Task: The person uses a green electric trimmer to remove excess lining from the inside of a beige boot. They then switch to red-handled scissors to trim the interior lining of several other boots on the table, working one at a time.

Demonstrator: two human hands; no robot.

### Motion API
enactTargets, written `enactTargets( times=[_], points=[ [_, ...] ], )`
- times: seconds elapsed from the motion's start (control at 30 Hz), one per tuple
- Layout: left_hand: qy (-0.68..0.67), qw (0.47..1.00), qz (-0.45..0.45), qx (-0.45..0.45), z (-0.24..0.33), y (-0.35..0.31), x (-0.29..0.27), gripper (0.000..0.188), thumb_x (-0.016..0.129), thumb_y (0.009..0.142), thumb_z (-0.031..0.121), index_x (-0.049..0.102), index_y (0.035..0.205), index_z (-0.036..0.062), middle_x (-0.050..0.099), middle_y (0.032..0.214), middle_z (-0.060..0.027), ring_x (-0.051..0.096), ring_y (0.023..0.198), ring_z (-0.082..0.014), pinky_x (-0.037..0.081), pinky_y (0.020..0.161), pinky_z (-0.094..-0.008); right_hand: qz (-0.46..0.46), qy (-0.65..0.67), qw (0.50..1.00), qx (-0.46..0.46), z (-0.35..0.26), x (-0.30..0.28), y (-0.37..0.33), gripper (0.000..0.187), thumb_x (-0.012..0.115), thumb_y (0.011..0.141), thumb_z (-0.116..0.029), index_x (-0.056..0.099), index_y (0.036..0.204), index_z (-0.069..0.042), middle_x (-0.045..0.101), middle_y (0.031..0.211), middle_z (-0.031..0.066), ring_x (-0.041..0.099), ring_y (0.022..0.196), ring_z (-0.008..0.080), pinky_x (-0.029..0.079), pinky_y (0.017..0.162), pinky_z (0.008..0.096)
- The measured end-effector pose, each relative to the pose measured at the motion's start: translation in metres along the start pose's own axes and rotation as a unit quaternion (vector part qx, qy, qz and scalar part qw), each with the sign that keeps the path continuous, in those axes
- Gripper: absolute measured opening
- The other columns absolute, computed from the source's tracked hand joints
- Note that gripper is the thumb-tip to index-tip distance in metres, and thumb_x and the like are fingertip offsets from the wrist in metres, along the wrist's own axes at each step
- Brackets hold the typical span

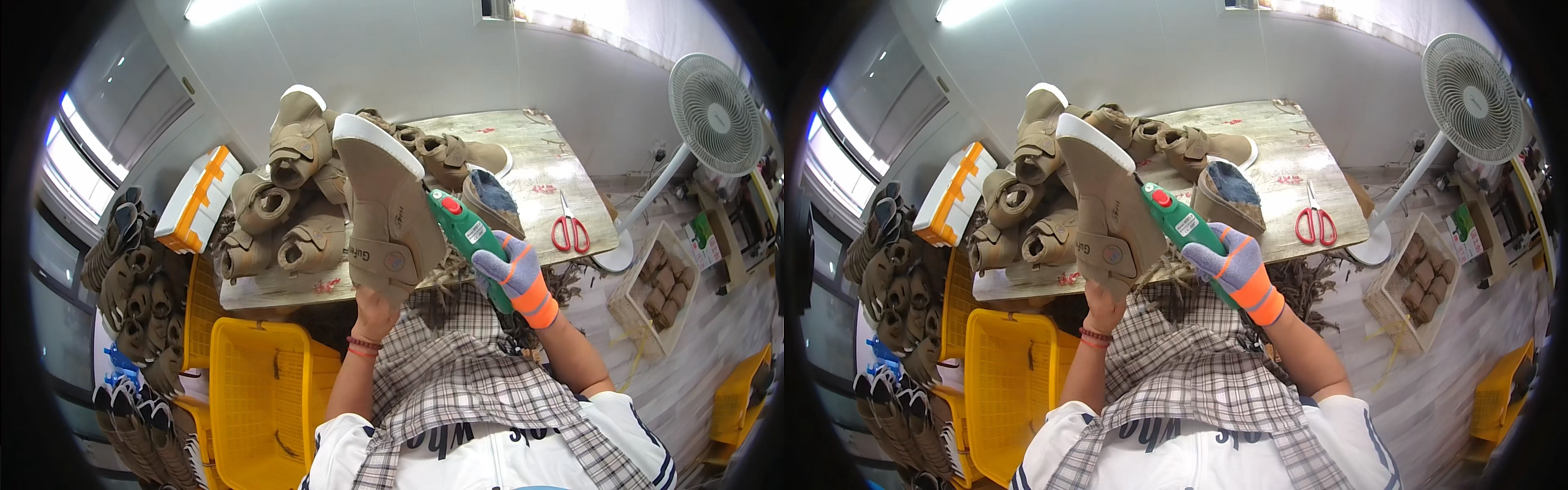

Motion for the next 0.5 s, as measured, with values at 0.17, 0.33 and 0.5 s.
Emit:
enactTargets(
  times=[0.17,0.33,0.5],
  points=[
    [-0.185,0.971,0.020,-0.147,-0.015,-0.014,0.005,0.032,0.058,0.076,0.000,0.060,0.107,0.0005,0.058,0.110,-0.0159,0.055,0.102,-0.0332,0.044,0.086,-0.0435,0.017,0.016,0.999,-0.035,-0.005,-0.014,0.007,0.034,0.069,0.080,-0.018,0.056,0.104,0.002,0.058,0.073,0.0009,0.052,0.058,0.0065,0.043,0.052,0.0211],
    [-0.556,0.699,0.195,-0.405,-0.038,-0.019,-0.014,0.048,0.063,0.077,0.002,0.047,0.121,-0.0027,0.054,0.116,-0.0181,0.054,0.106,-0.0335,0.044,0.088,-0.0408,0.081,-0.110,0.988,-0.071,-0.002,-0.048,0.005,0.035,0.070,0.080,-0.019,0.056,0.105,0.002,0.061,0.079,0.0015,0.053,0.063,0.0040,0.043,0.055,0.0190],
    [-0.755,0.457,0.196,-0.427,-0.080,0.028,-0.026,0.035,0.041,0.095,0.024,0.046,0.124,0.0051,0.051,0.124,-0.0146,0.052,0.111,-0.0288,0.043,0.095,-0.0452,0.107,-0.310,0.926,-0.186,-0.003,-0.058,-0.029,0.050,0.077,0.068,-0.022,0.058,0.108,0.001,0.065,0.087,0.0085,0.061,0.073,0.0113,0.049,0.066,0.0260]
  ],
)
Point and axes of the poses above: each hand's wrist, its own y-axis towards the middle knuckle, its own x-axis out of the palm, z = x × y, the point moved 9 cm from there along y, towards the middle knuckle
